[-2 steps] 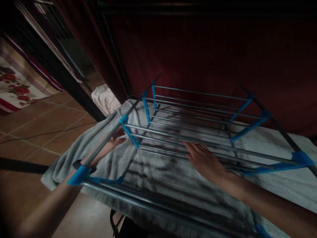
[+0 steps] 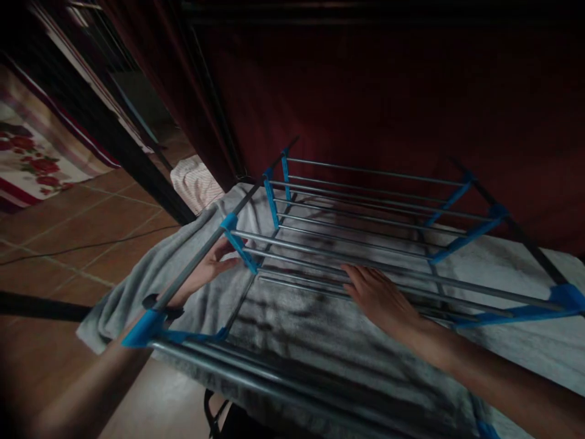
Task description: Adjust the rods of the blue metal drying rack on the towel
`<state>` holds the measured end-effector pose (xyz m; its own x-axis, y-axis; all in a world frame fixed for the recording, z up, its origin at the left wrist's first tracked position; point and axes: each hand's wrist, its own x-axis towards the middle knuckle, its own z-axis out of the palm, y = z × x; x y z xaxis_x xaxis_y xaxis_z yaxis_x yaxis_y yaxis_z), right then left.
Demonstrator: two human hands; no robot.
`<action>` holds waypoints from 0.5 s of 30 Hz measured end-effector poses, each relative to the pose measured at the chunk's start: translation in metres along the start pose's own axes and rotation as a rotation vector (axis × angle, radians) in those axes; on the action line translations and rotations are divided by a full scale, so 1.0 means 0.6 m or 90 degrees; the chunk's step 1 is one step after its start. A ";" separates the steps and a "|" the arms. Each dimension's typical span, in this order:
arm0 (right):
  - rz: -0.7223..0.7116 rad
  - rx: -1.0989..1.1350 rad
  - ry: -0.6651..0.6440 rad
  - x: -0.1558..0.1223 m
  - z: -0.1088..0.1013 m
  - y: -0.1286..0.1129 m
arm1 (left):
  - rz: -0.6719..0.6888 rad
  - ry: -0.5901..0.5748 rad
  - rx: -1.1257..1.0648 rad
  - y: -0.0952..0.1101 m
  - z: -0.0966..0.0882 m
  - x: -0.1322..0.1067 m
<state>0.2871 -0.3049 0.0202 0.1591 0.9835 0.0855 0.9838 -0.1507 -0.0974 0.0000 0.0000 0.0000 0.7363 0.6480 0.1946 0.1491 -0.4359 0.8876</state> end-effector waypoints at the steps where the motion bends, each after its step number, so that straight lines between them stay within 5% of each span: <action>1: 0.016 0.011 -0.010 0.004 0.003 0.003 | -0.002 -0.025 -0.017 0.001 0.006 0.002; 4: 0.043 0.043 -0.044 0.012 0.008 0.009 | -0.009 -0.050 -0.061 0.009 0.022 0.006; 15: 0.037 0.076 -0.068 0.019 0.008 0.014 | -0.029 0.040 -0.041 -0.008 0.042 0.008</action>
<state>0.2970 -0.2948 0.0153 0.2001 0.9793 -0.0291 0.9553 -0.2017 -0.2161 0.0195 -0.0105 -0.0141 0.6863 0.7055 0.1768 0.1374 -0.3645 0.9210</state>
